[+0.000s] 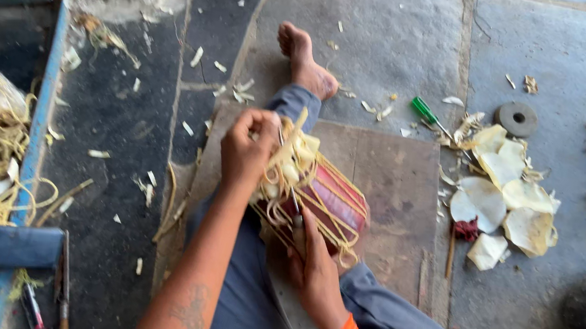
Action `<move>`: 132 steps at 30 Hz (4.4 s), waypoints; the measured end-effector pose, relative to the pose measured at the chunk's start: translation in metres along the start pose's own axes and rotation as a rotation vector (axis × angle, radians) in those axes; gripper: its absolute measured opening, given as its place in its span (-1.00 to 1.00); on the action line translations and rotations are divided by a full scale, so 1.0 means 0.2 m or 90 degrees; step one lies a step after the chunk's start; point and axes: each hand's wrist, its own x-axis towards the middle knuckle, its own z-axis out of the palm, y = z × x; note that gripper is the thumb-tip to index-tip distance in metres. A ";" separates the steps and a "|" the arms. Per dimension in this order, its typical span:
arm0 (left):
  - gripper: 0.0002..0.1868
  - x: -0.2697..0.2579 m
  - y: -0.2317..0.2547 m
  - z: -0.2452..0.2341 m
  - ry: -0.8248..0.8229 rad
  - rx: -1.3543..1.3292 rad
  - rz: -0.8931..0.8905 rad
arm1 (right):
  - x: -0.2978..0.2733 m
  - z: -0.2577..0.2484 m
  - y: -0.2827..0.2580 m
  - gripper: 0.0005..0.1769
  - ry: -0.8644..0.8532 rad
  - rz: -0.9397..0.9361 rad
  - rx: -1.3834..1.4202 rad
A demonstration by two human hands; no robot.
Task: The person sits on the floor and repairs a small drum by weaving a rope around its rim. They use a metal tool to push the rope through the drum's skin and a wooden mallet to tighten the weave.
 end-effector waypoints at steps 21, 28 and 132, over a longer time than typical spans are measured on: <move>-0.84 0.07 -0.04 -0.13 -0.215 -0.349 -0.250 | -0.01 0.04 0.04 -0.22 0.019 -0.072 0.108; -0.76 0.12 0.13 -0.22 -0.239 0.130 0.084 | -0.01 0.04 0.04 -0.21 0.014 -0.078 0.103; -0.81 -1.13 0.31 -0.33 -0.251 -0.052 0.252 | -0.18 -0.44 0.02 -0.83 0.235 -0.015 0.103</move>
